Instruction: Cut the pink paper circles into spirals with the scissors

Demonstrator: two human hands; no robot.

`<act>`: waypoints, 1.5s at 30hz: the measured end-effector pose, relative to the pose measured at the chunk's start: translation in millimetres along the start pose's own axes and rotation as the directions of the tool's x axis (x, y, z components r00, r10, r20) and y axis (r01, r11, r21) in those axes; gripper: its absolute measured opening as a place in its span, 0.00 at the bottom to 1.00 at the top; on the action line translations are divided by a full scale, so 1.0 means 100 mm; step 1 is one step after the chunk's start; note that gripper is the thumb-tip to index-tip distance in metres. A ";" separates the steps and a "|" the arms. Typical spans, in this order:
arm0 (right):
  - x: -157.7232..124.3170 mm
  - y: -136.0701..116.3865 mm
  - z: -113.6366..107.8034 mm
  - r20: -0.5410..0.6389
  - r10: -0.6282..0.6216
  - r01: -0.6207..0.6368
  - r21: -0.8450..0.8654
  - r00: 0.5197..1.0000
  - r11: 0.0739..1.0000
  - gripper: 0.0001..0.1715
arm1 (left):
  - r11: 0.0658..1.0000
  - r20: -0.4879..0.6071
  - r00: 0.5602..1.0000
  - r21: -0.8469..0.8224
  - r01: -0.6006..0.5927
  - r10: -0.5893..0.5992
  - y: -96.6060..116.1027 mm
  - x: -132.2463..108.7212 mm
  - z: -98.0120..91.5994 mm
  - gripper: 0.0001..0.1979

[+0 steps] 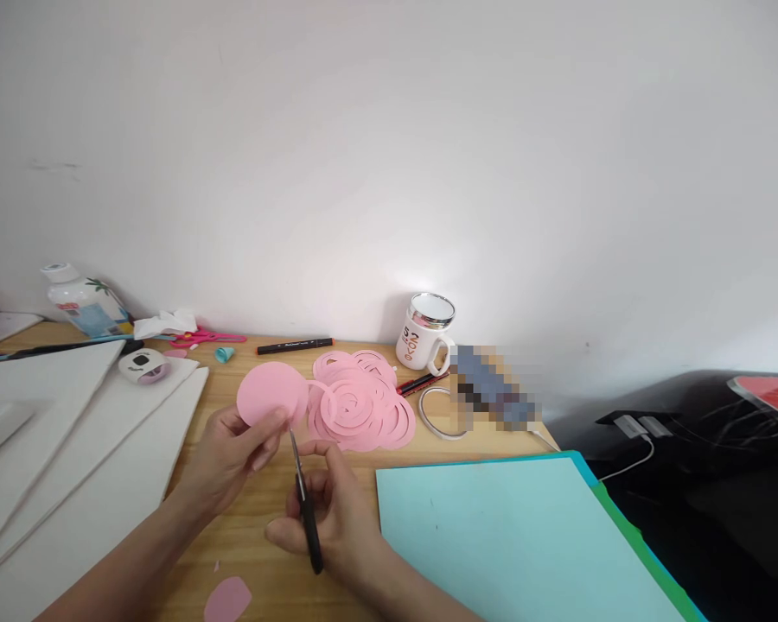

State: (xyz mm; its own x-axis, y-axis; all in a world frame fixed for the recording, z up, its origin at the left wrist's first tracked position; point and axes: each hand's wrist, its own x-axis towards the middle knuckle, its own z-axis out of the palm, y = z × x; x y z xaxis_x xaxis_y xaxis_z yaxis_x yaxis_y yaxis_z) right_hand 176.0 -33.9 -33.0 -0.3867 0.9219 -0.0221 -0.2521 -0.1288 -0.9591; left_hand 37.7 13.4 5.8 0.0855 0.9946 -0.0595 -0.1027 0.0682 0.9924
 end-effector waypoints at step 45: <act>0.04 -0.05 -0.07 -0.177 -0.112 0.103 -0.062 0.978 0.993 0.22 | 0.977 0.114 0.992 0.202 -0.075 0.053 -0.06 -0.01 -0.02 0.15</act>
State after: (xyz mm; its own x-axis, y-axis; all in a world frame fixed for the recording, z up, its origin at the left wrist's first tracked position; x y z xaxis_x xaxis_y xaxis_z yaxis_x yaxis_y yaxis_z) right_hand 181.9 -26.7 -30.8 -0.1926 0.9806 0.0357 -0.2350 -0.0107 -0.9719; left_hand 36.2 12.1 -0.3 0.1920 0.9814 0.0061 0.0931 -0.0244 0.9954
